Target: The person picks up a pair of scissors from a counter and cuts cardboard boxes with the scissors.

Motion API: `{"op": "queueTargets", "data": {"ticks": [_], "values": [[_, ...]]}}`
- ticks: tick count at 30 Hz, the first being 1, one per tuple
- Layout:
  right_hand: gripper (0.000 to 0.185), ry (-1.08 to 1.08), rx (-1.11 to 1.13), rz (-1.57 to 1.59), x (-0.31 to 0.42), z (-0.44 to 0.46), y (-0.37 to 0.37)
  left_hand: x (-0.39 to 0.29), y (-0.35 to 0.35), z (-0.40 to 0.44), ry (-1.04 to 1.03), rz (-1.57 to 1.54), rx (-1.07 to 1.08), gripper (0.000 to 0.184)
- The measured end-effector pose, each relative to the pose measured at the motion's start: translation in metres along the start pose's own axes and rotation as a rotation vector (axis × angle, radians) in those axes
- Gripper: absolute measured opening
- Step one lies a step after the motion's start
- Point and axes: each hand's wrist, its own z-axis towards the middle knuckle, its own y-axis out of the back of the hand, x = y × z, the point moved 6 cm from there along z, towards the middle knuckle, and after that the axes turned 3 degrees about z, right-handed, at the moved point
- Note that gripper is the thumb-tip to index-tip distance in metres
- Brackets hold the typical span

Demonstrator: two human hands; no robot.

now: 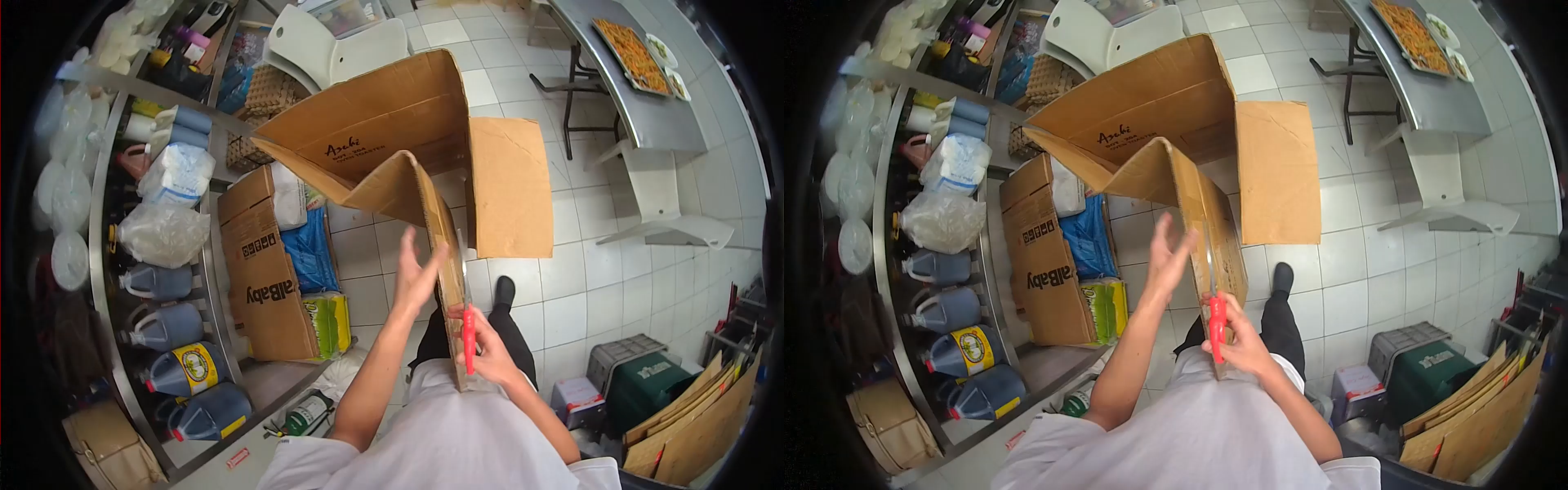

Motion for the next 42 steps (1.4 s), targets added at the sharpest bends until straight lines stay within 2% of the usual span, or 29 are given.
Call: {"op": "queueTargets", "data": {"ticks": [1,2,4,5,7,8,9,11,13,15,17,19,20,22,25,27,29,33,36,42], "values": [[0.067,-0.002,0.019,-0.009,0.001,0.003,0.003,0.02,-0.011,-0.008,0.048,0.018,0.123,0.079],[0.067,-0.02,0.035,0.001,0.0,0.006,0.006,0.032,-0.012,-0.014,0.051,0.014,0.103,0.079],[0.065,-0.061,0.032,0.128,-0.007,0.011,0.016,0.051,-0.029,-0.031,0.084,-0.004,0.268,0.065],[0.061,-0.025,0.005,0.112,-0.017,0.014,0.027,0.046,-0.031,-0.039,0.103,-0.004,0.249,0.065],[0.057,-0.094,0.096,0.118,-0.024,0.025,0.049,0.016,-0.047,-0.055,0.22,-0.274,0.364,0.051],[0.055,-0.055,0.107,0.103,-0.023,0.034,0.06,0.005,-0.04,-0.054,0.156,0.095,0.293,0.042],[0.054,-0.01,0.114,0.085,-0.02,0.044,0.07,0.011,-0.036,-0.053,0.165,0.1,0.287,0.042],[0.054,-0.013,0.116,-0.007,-0.023,0.06,0.099,0.019,-0.017,-0.047,0.058,0.364,0.156,0.041],[0.055,-0.02,0.113,-0.106,-0.029,0.07,0.128,0.006,0.014,-0.062,0.053,0.579,-0.013,0.042],[0.054,-0.124,0.091,-0.19,-0.04,0.077,0.15,0.024,0.051,-0.067,-0.037,0.561,0.028,0.044],[0.053,-0.13,0.067,-0.208,-0.048,0.079,0.161,0.029,0.087,-0.087,-0.032,0.516,0.062,0.04],[0.051,-0.141,0.036,-0.299,-0.069,0.083,0.175,0.006,0.105,-0.118,0.137,0.37,0.062,0.035],[0.051,-0.146,0.042,-0.288,-0.078,0.085,0.179,0.009,0.111,-0.134,0.147,0.38,0.061,0.035],[0.052,-0.117,0.052,-0.405,-0.093,0.09,0.187,0.031,0.128,-0.166,0.283,0.238,-0.014,0.033],[0.054,-0.072,-0.004,-0.395,-0.093,0.09,0.201,0.059,0.155,-0.203,0.325,0.299,-0.065,0.033],[0.055,-0.09,0.007,-0.414,-0.096,0.092,0.211,0.075,0.167,-0.226,0.396,0.272,-0.116,0.033],[0.058,-0.218,-0.011,-0.438,-0.099,0.092,0.221,0.092,0.179,-0.251,0.463,0.241,-0.17,0.033],[0.058,-0.262,0.0,-0.397,-0.095,0.086,0.217,0.143,0.202,-0.302,0.52,0.17,-0.247,0.031],[0.059,-0.202,0.014,-0.446,-0.099,0.08,0.205,0.165,0.208,-0.329,0.55,0.143,-0.305,0.029],[0.055,-0.139,0.254,-0.591,-0.084,0.073,0.165,0.184,0.2,-0.345,0.518,0.204,-0.332,0.03]]}}
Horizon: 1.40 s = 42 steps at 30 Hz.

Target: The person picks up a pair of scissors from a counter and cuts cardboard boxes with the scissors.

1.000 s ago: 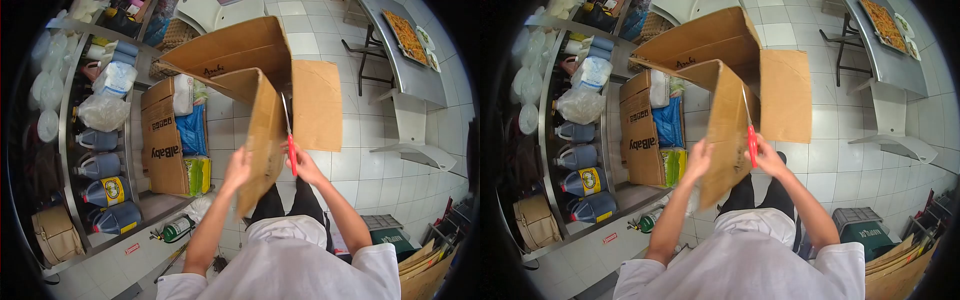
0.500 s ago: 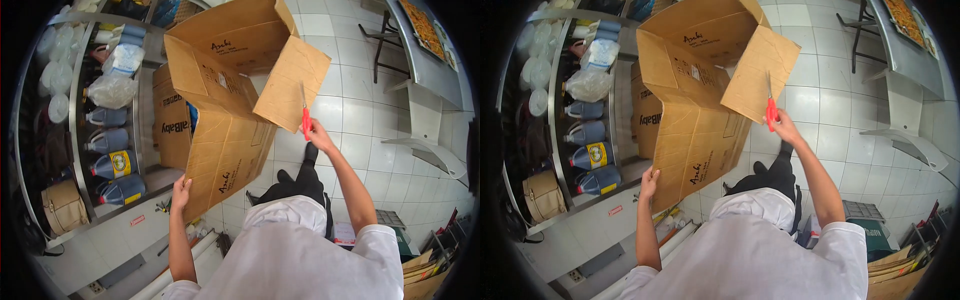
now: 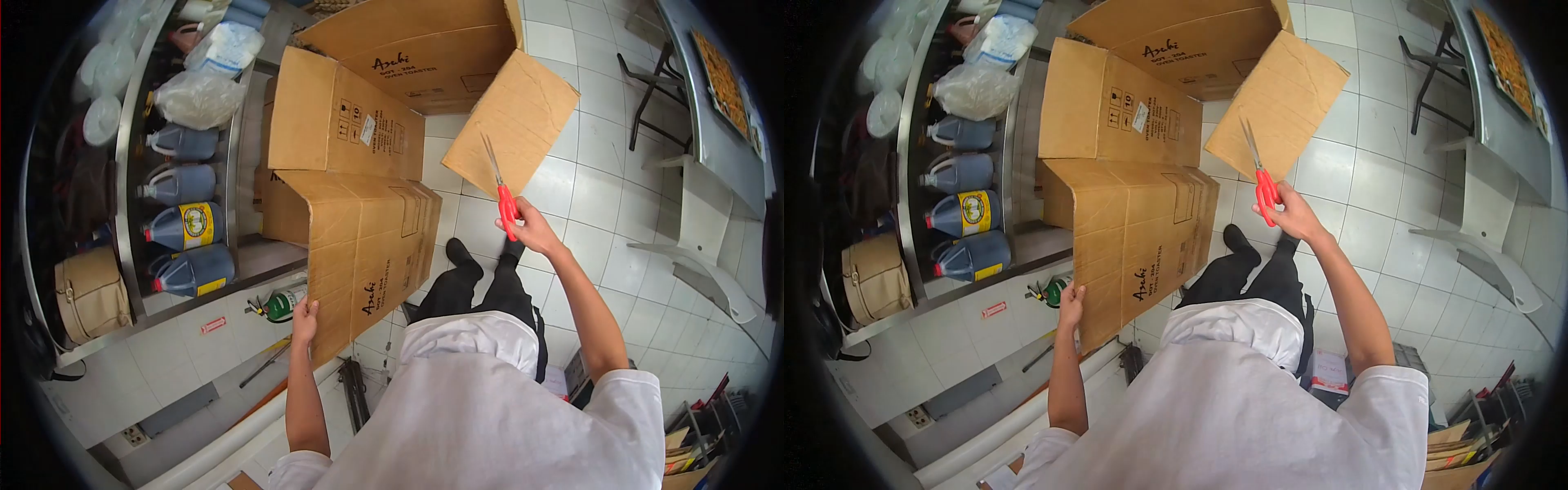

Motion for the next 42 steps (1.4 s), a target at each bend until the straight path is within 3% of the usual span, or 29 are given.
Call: {"op": "queueTargets", "data": {"ticks": [2,4,8,11,15,17,19,21,23,27,29,31,33,35,42], "values": [[0.055,-0.006,0.065,-0.039,0.018,0.005,-0.003,-0.005,0.002,0.001,0.007,-0.01,-0.009,0.031],[0.055,-0.011,0.126,-0.084,0.043,0.01,-0.006,-0.008,-0.004,0.009,0.021,-0.039,0.134,0.034],[0.06,0.185,0.134,-0.341,0.117,0.025,-0.001,-0.051,-0.02,0.04,-0.099,-0.065,0.201,0.036],[0.064,0.217,0.235,-0.568,0.183,0.033,-0.001,-0.109,-0.034,0.064,-0.333,0.065,0.055,0.04],[0.064,0.203,0.553,-0.472,0.269,0.031,-0.032,-0.149,-0.042,0.089,-0.43,0.047,-0.007,0.04],[0.063,0.093,0.731,-0.364,0.304,0.027,-0.055,-0.162,-0.05,0.078,-0.39,0.054,-0.027,0.039],[0.061,-0.005,0.873,-0.449,0.319,0.025,-0.072,-0.147,-0.073,0.087,-0.365,0.067,-0.005,0.041],[0.044,-0.324,0.874,-0.426,0.327,0.022,-0.078,-0.153,-0.082,0.079,-0.302,-0.026,0.12,0.043],[0.036,-0.606,0.951,-0.529,0.314,0.027,-0.071,-0.153,-0.094,0.074,-0.286,-0.13,0.083,0.042],[0.026,-0.849,1.015,-0.612,0.319,0.032,-0.095,-0.154,-0.101,0.064,-0.302,-0.399,-0.031,0.042],[0.022,-0.892,1.08,-0.907,0.326,0.039,-0.116,-0.147,-0.12,0.06,-0.31,-0.481,-0.05,0.044],[0.033,-0.978,1.198,-0.942,0.331,0.045,-0.129,-0.148,-0.113,0.045,-0.306,-0.419,-0.089,0.045],[0.05,-1.114,1.162,-0.741,0.335,0.05,-0.135,-0.147,-0.117,0.039,-0.277,-0.433,-0.034,0.047],[0.041,-1.149,1.161,-0.832,0.34,0.057,-0.146,-0.147,-0.123,0.039,-0.262,-0.449,0.01,0.049],[0.052,-1.297,1.156,-0.741,0.337,0.059,-0.174,-0.15,-0.13,0.027,-0.266,-0.449,-0.024,0.056]]}}
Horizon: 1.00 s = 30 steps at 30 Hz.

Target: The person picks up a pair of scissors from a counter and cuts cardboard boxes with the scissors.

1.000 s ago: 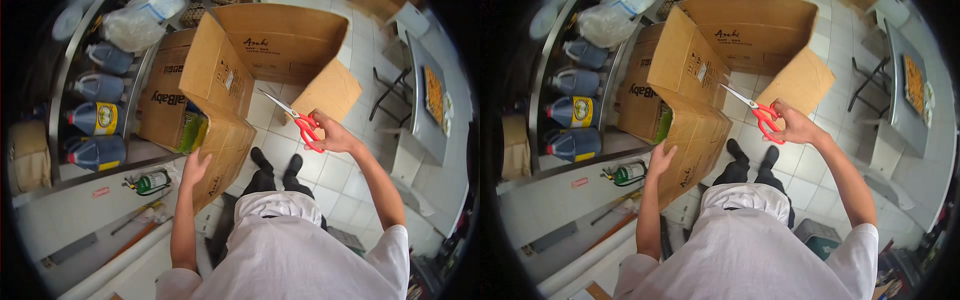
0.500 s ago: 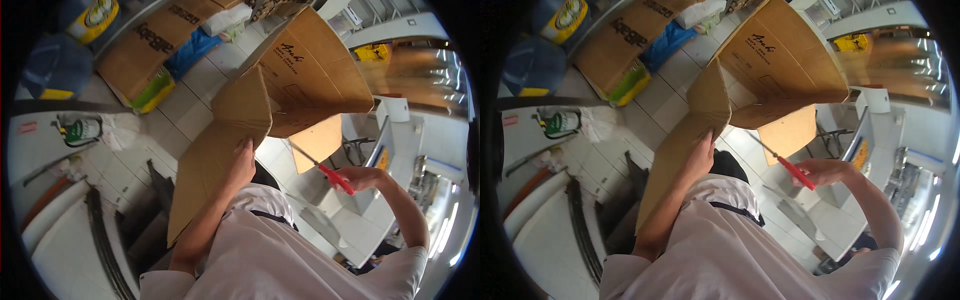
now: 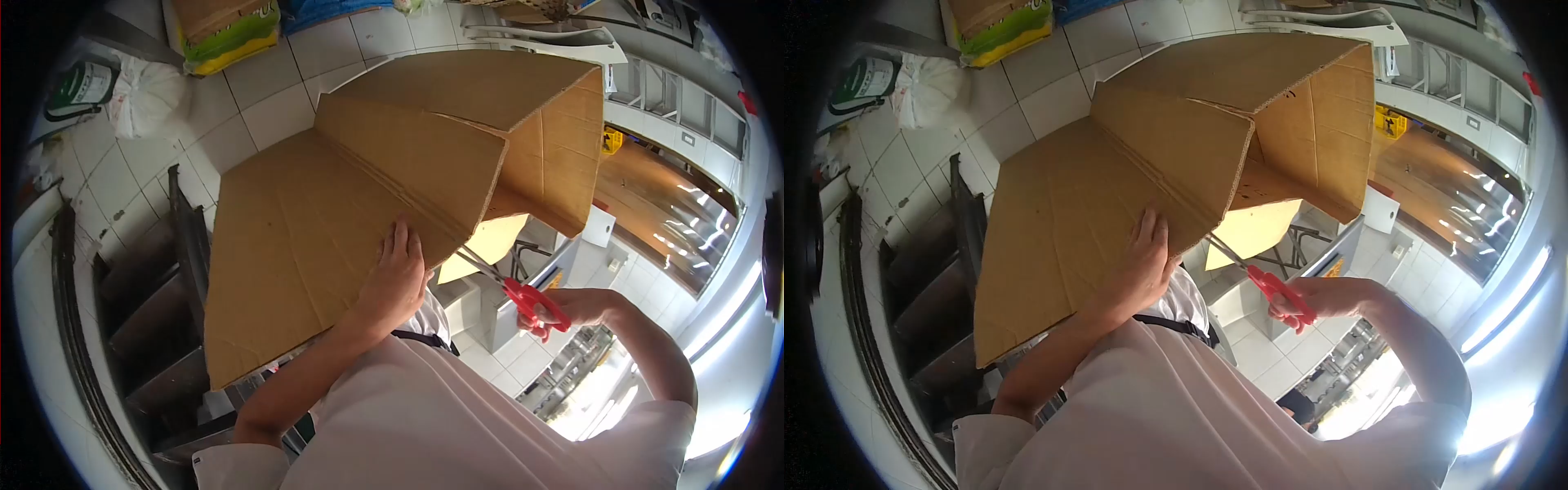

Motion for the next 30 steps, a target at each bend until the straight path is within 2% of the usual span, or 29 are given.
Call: {"op": "queueTargets", "data": {"ticks": [5,7,11,14,16,18,20,23,25,27,30], "values": [[0.057,-0.081,0.0,0.106,0.004,0.013,-0.013,-0.006,0.008,0.003,-0.017,0.031,-0.009,0.056],[0.058,-0.031,-0.075,0.18,0.01,0.016,-0.01,-0.003,0.01,0.002,0.023,-0.039,0.013,0.055],[0.059,-0.026,-0.036,0.215,0.01,0.022,-0.009,-0.004,0.009,-0.001,0.022,-0.039,0.029,0.054],[0.061,-0.082,-0.058,0.253,0.012,0.031,-0.008,-0.007,0.002,0.0,-0.009,0.113,0.116,0.054],[0.063,-0.132,-0.108,0.296,0.013,0.038,-0.009,-0.008,0.002,-0.003,-0.035,0.199,-0.023,0.059],[0.063,-0.138,-0.143,0.335,0.019,0.043,-0.011,-0.008,0.001,-0.002,-0.035,0.231,-0.014,0.059],[0.059,-0.165,-0.268,0.379,0.02,0.049,-0.008,-0.008,0.002,-0.003,-0.039,0.263,-0.006,0.059],[0.055,-0.102,-0.262,0.284,0.004,0.062,0.004,-0.009,0.003,-0.004,-0.052,0.297,-0.006,0.055],[0.053,-0.125,-0.303,0.322,0.005,0.063,-0.002,-0.008,0.002,-0.004,-0.005,0.195,-0.033,0.056],[0.053,-0.124,-0.256,0.437,0.001,0.063,-0.008,-0.009,0.0,-0.005,0.0,0.209,-0.032,0.056],[0.054,-0.133,-0.284,0.41,0.009,0.06,-0.012,-0.009,-0.001,-0.003,0.003,0.22,-0.041,0.057]]}}
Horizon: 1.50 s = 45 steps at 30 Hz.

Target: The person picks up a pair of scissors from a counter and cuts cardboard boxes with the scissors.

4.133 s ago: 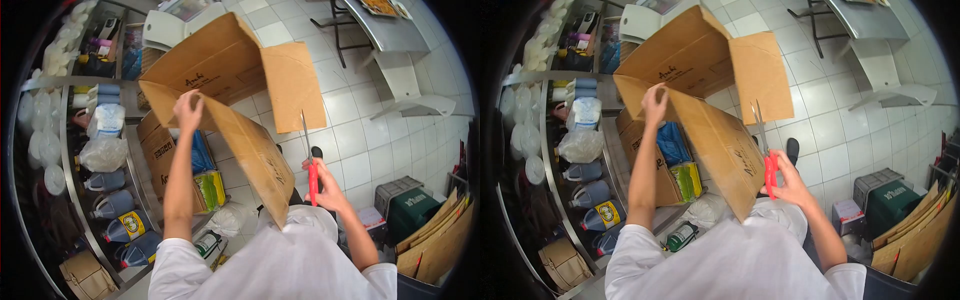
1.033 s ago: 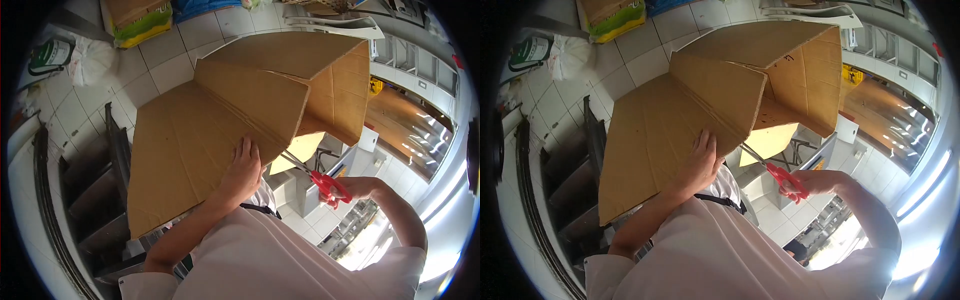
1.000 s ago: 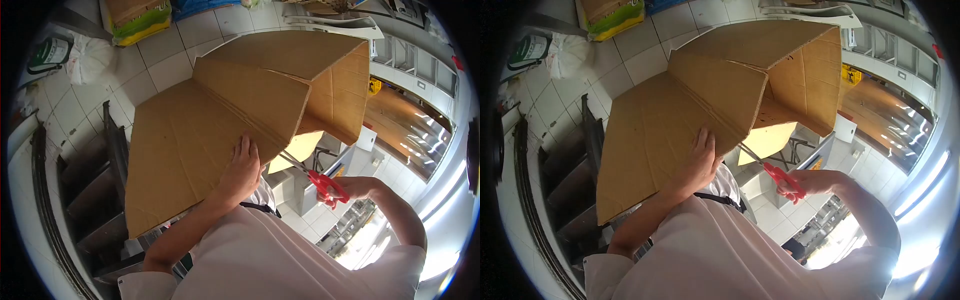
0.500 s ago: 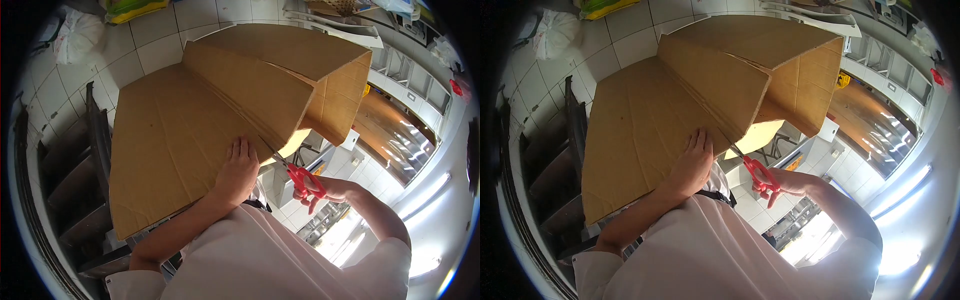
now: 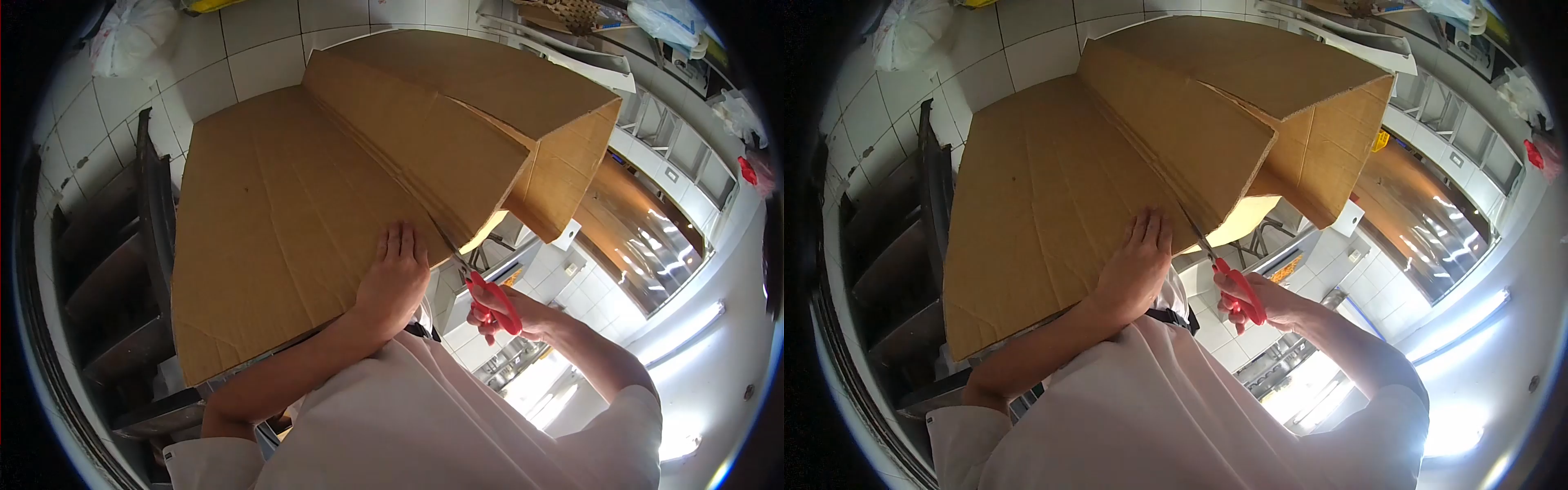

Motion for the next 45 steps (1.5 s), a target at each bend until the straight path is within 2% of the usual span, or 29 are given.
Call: {"op": "queueTargets", "data": {"ticks": [8,11,14,21,26,28,32,34,41,45], "values": [[0.056,-0.118,-0.01,0.001,0.004,0.01,0.008,-0.002,-0.007,-0.005,-0.013,0.045,0.022,0.057],[0.059,-0.164,-0.013,-0.119,0.002,0.019,0.006,-0.002,-0.009,-0.008,0.001,0.043,-0.001,0.054],[0.06,-0.162,-0.124,-0.188,-0.004,0.02,0.004,-0.004,-0.012,-0.007,-0.004,0.06,-0.001,0.053],[0.064,-0.097,-0.069,-0.048,-0.008,0.034,0.007,-0.004,-0.012,-0.007,-0.002,0.068,0.019,0.052],[0.064,-0.121,-0.07,-0.11,-0.003,0.036,0.003,-0.001,-0.013,-0.009,0.012,0.015,0.027,0.054],[0.07,-0.162,-0.08,-0.21,-0.01,0.037,0.007,-0.001,-0.016,-0.009,-0.031,0.032,0.081,0.053],[0.071,-0.148,-0.04,-0.163,-0.013,0.042,0.008,0.001,-0.018,-0.01,-0.015,0.002,0.081,0.052],[0.063,-0.13,-0.093,-0.116,-0.01,0.047,0.009,0.001,-0.018,-0.011,-0.033,0.012,0.093,0.052],[0.064,-0.115,-0.103,-0.141,-0.008,0.05,0.004,0.003,-0.018,-0.011,-0.039,-0.005,0.09,0.051],[0.065,-0.118,-0.105,-0.126,-0.011,0.053,0.006,0.003,-0.014,-0.011,-0.047,-0.021,0.014,0.05]]}}
